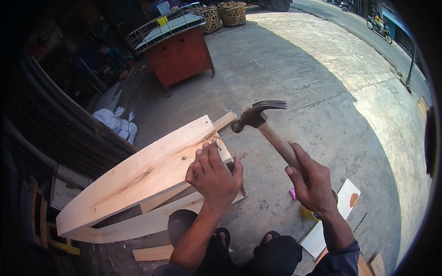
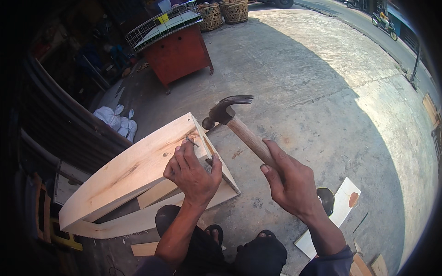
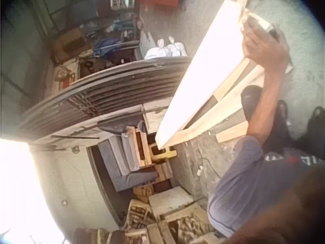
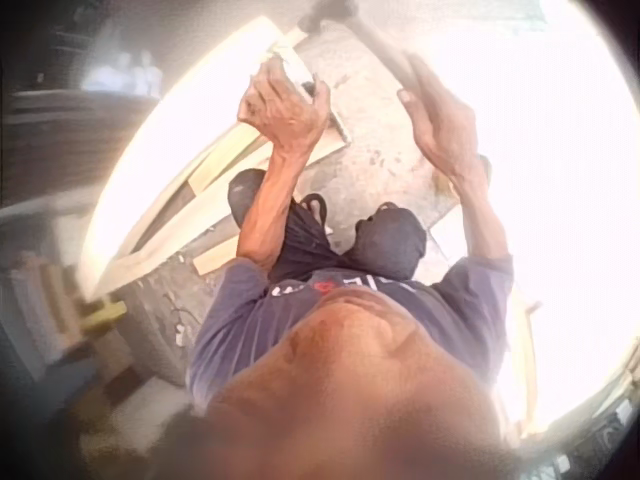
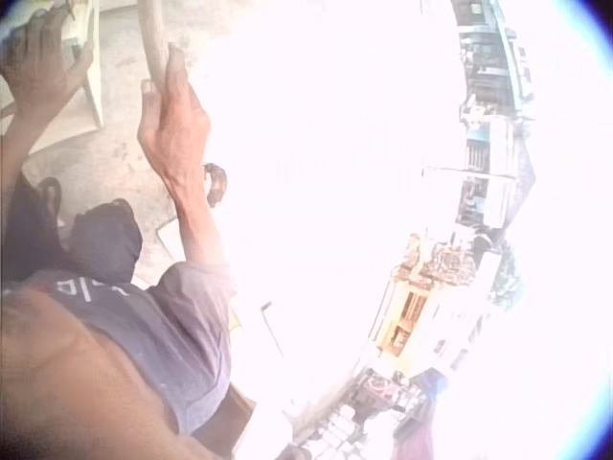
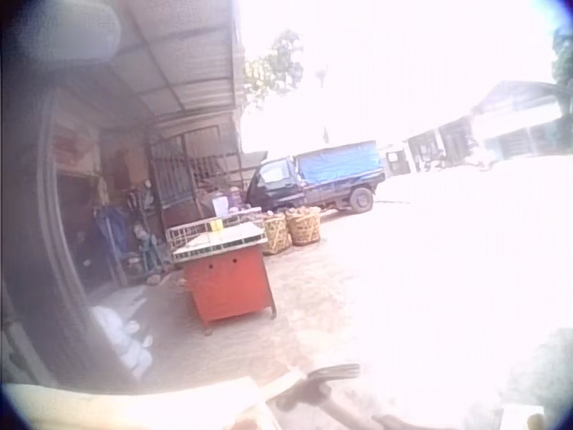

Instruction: The person assembles a wooden structure by hammering nails into wooden planks. They position the planks, secure them with nails, and adjust the pieces to form a frame.

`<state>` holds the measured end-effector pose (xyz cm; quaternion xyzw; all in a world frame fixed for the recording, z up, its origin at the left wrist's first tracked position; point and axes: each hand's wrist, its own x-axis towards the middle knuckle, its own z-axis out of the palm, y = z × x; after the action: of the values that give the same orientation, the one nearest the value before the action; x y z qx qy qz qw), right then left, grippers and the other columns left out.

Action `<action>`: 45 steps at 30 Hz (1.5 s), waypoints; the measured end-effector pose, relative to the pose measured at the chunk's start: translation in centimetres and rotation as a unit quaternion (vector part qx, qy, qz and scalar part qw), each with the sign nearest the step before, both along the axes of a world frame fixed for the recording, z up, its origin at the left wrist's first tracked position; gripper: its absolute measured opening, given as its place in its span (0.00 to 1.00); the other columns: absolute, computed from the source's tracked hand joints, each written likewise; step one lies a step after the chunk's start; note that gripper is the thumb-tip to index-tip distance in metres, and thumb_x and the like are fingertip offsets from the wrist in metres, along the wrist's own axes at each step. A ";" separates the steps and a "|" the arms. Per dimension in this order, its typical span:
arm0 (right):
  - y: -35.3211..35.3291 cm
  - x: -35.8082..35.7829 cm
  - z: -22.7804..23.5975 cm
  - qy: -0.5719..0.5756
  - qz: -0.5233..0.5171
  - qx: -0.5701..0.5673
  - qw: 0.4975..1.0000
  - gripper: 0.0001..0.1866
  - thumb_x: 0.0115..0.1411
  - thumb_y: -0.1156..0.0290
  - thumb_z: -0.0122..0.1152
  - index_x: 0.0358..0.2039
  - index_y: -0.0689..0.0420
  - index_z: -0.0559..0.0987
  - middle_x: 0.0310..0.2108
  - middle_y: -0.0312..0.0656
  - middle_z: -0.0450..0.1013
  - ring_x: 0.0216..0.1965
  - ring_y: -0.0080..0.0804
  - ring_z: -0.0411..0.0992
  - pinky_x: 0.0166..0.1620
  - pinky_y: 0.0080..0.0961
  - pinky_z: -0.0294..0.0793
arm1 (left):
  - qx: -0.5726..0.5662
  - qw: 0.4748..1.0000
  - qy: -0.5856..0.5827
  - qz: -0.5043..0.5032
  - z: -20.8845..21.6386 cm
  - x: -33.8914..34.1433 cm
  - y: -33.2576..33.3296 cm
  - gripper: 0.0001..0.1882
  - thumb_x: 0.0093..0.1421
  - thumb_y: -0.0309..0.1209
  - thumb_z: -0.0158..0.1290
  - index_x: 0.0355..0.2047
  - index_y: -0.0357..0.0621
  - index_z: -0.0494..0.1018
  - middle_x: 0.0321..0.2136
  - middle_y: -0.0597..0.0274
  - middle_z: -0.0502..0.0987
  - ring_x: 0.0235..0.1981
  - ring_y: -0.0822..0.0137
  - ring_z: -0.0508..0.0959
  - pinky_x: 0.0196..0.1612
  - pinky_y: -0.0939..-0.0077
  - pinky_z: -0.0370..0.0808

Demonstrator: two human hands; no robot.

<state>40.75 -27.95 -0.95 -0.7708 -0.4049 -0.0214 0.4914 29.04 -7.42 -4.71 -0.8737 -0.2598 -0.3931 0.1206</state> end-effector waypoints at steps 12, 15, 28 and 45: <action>0.7 -0.3 6.4 -0.148 0.009 -0.044 0.988 0.29 0.63 0.71 0.65 0.65 0.51 0.73 0.25 0.45 0.77 0.22 0.37 0.76 0.27 0.36 0.73 | 0.009 1.000 -0.003 0.013 -0.5 0.1 0.2 0.35 0.53 0.46 0.61 0.58 0.41 0.73 0.53 0.53 0.75 0.56 0.57 0.69 0.57 0.57 0.55; 0.6 0.3 5.8 -0.104 0.019 -0.104 0.989 0.28 0.64 0.70 0.63 0.65 0.53 0.72 0.28 0.49 0.79 0.24 0.42 0.78 0.30 0.38 0.75 | -0.008 0.999 -0.042 -0.010 -0.7 0.0 0.4 0.34 0.54 0.45 0.61 0.59 0.46 0.73 0.54 0.54 0.74 0.56 0.58 0.69 0.57 0.58 0.55; 0.8 0.4 7.2 -0.115 0.050 -0.124 0.984 0.29 0.60 0.73 0.67 0.63 0.53 0.74 0.25 0.46 0.77 0.23 0.38 0.76 0.29 0.34 0.73 | 0.080 0.995 -0.049 -0.022 -1.3 0.3 0.9 0.28 0.52 0.43 0.65 0.55 0.52 0.80 0.53 0.71 0.81 0.60 0.64 0.66 0.59 0.60 0.52; 0.0 -0.7 9.5 -0.201 0.049 -0.175 0.963 0.32 0.61 0.73 0.67 0.66 0.54 0.71 0.24 0.41 0.76 0.20 0.34 0.72 0.24 0.35 0.70 | 0.057 0.998 -0.034 -0.017 -1.6 -0.4 0.1 0.23 0.53 0.42 0.64 0.50 0.53 0.83 0.47 0.72 0.83 0.59 0.63 0.68 0.58 0.59 0.53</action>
<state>40.03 -27.92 8.51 -0.8041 -0.5296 -0.0804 0.2577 28.66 -7.30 -6.26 -0.8557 -0.2257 -0.4392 0.1545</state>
